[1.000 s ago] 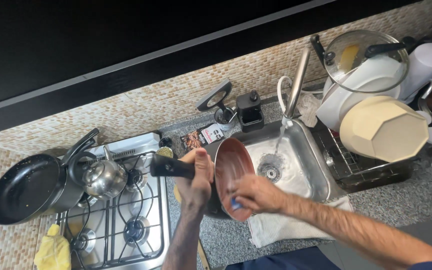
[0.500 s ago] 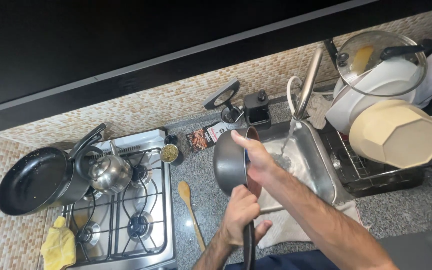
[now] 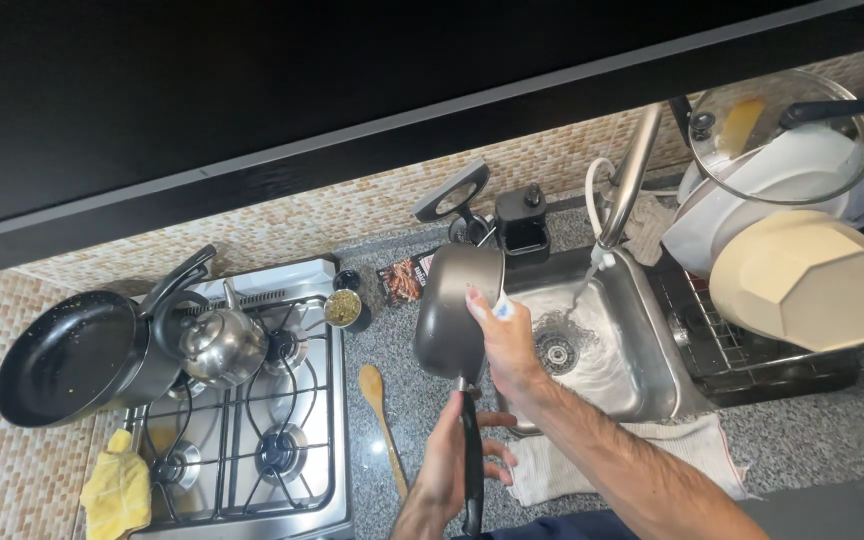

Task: The recorder washes various dishes including bowls, lids, and a pan using a sponge and running water.

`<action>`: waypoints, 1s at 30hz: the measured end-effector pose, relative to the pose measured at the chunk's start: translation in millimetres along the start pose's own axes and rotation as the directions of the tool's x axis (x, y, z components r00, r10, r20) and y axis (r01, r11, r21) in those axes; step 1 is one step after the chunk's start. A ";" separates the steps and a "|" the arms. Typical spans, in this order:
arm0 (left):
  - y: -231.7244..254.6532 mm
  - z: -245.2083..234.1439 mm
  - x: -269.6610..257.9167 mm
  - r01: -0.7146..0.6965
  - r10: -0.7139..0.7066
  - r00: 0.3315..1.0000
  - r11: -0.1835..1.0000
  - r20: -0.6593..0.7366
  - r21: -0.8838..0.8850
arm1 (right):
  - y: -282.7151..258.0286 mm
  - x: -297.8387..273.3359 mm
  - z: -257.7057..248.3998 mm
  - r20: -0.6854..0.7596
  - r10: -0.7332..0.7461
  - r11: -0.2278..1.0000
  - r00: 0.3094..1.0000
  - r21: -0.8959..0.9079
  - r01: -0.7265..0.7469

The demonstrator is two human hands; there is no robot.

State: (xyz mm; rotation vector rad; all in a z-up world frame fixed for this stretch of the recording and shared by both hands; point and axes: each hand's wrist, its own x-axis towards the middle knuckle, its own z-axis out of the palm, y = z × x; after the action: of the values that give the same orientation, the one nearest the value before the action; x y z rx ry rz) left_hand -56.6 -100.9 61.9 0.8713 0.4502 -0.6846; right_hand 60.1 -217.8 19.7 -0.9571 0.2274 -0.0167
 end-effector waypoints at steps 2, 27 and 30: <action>-11.5 -0.4 16.8 0.049 -0.003 0.985 0.965 -0.175 0.258 | 5.5 -6.6 -3.2 0.030 -0.003 1.000 1.000 -0.010 0.003; 25.2 -3.9 -8.1 0.141 -0.110 0.989 0.910 -0.102 0.390 | -40.9 31.8 -86.8 0.902 0.326 -0.281 0.285 -0.195 0.940; -1.0 -20.8 17.3 0.094 -0.039 0.990 0.892 -0.133 0.441 | 23.6 -8.6 -68.3 0.730 0.372 0.399 0.574 -0.684 0.611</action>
State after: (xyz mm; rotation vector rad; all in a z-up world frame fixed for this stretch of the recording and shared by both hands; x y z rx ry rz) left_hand -46.9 -90.7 38.8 1.3448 0.4387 -0.8183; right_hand 36.0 -258.4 -35.7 -2.0384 -0.8978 0.4689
